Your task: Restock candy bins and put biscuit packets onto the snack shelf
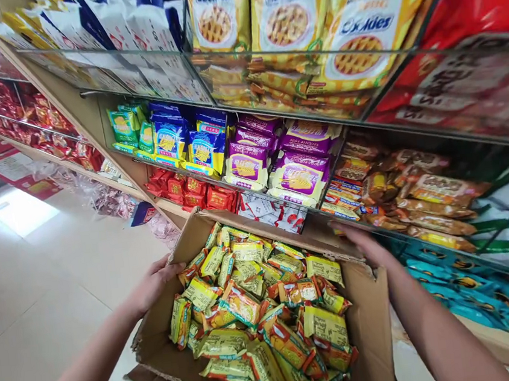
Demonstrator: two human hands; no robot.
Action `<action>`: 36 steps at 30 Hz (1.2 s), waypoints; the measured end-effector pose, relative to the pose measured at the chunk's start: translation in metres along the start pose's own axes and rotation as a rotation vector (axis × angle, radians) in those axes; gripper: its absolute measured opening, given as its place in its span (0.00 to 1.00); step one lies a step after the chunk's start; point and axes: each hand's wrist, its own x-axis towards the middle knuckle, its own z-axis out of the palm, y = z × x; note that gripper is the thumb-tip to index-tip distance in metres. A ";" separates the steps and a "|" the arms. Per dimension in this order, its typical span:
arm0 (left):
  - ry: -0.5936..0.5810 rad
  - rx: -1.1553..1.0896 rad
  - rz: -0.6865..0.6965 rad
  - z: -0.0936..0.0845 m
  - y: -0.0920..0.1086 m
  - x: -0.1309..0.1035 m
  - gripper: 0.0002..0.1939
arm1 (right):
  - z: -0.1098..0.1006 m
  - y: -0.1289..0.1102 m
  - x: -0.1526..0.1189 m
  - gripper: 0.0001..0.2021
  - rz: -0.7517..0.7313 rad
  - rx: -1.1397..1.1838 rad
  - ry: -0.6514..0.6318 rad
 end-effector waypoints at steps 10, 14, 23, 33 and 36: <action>-0.059 -0.089 -0.028 0.009 -0.008 -0.020 0.21 | -0.043 0.036 -0.106 0.22 0.107 0.358 0.112; -0.087 -0.128 0.013 0.009 -0.011 -0.023 0.23 | -0.036 0.037 -0.111 0.26 0.134 0.459 0.144; -0.112 -0.200 -0.023 -0.015 -0.015 -0.041 0.26 | -0.013 0.036 -0.114 0.24 0.035 0.440 0.289; -0.148 -0.193 -0.099 -0.034 -0.004 -0.026 0.21 | 0.005 0.069 -0.106 0.19 0.066 0.255 0.413; -0.107 -0.136 -0.095 -0.036 0.009 -0.008 0.22 | 0.014 0.062 -0.107 0.18 0.146 0.311 0.367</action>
